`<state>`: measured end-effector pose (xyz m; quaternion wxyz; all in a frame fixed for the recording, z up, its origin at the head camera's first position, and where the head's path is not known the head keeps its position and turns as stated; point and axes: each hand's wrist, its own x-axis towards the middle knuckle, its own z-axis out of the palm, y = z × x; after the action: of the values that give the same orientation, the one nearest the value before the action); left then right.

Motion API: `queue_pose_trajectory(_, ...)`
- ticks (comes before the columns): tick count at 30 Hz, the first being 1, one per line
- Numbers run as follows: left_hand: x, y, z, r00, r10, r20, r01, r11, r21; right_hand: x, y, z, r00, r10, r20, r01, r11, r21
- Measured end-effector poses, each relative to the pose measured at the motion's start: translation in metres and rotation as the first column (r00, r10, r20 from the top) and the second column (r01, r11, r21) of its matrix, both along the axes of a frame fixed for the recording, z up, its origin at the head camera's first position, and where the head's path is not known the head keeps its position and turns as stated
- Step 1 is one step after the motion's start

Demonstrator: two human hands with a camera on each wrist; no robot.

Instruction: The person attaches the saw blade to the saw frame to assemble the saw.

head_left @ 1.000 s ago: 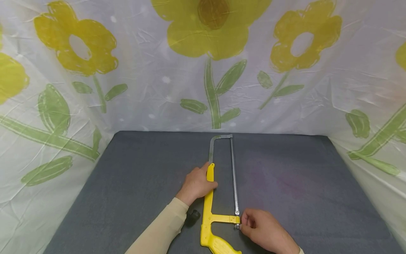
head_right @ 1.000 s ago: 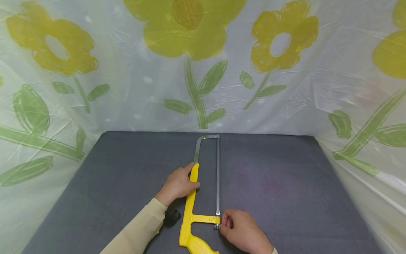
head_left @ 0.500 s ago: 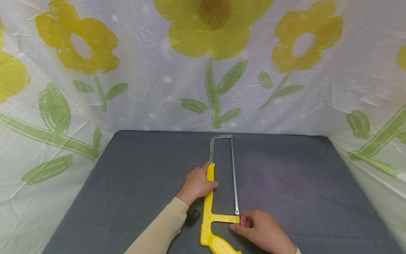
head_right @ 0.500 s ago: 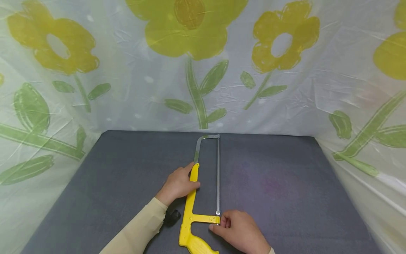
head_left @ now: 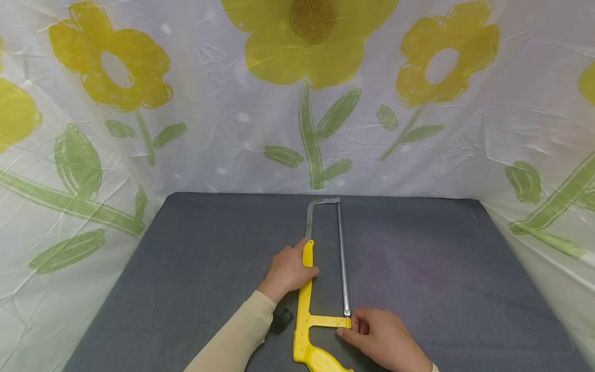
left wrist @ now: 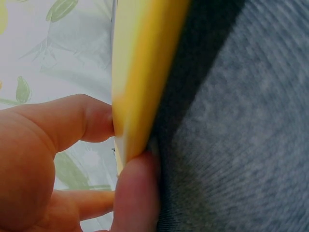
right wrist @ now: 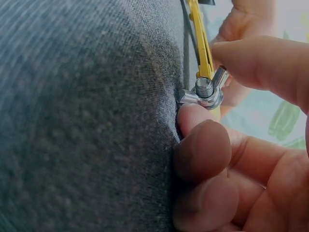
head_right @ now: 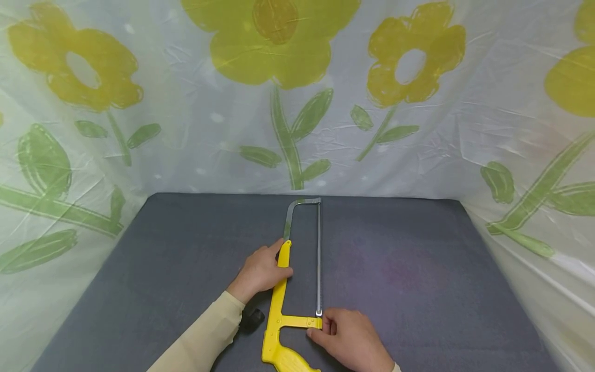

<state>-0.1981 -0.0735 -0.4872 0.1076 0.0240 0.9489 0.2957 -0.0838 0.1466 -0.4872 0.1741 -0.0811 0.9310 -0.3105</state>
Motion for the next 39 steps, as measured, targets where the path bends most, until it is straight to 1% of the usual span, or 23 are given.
queue_pose_trajectory(4, 0.001, 0.0, -0.001, 1.0, 0.0, 0.001, 0.0, 1.0, 0.004, 0.001, 0.0, 0.0, 1.0, -0.004, 0.016, 0.004, 1.0, -0.002)
queue_pose_trajectory(11, 0.001, -0.001, -0.001, 1.0, -0.002, -0.001, 0.002, 1.0, 0.004, 0.001, 0.003, -0.001, 1.0, 0.022, -0.008, -0.022, 0.999, -0.023)
queue_pose_trajectory(18, 0.001, 0.0, 0.0, 1.0, 0.001, 0.007, -0.001, 1.0, 0.002, -0.001, 0.005, -0.002, 0.999, 0.036, 0.023, -0.034, 0.997, -0.069)
queue_pose_trajectory(23, 0.001, 0.0, 0.001, 1.0, -0.005, 0.001, 0.005, 1.0, 0.002, -0.001, 0.009, -0.002, 0.999, 0.05, -0.002, -0.05, 0.994, -0.102)
queue_pose_trajectory(26, 0.001, 0.0, 0.002, 1.0, -0.009, -0.002, 0.009, 1.0, 0.003, -0.001, 0.011, -0.001, 0.998, 0.058, -0.002, -0.057, 0.991, -0.117)
queue_pose_trajectory(30, 0.001, 0.0, 0.001, 1.0, -0.01, -0.006, 0.01, 1.0, 0.009, -0.002, 0.012, 0.0, 0.997, 0.069, 0.017, -0.066, 0.991, -0.12)
queue_pose_trajectory(39, 0.001, 0.0, 0.0, 1.0, -0.005, -0.016, 0.005, 1.0, 0.0, -0.003, 0.013, -0.001, 0.997, 0.08, 0.021, -0.077, 0.99, -0.12)
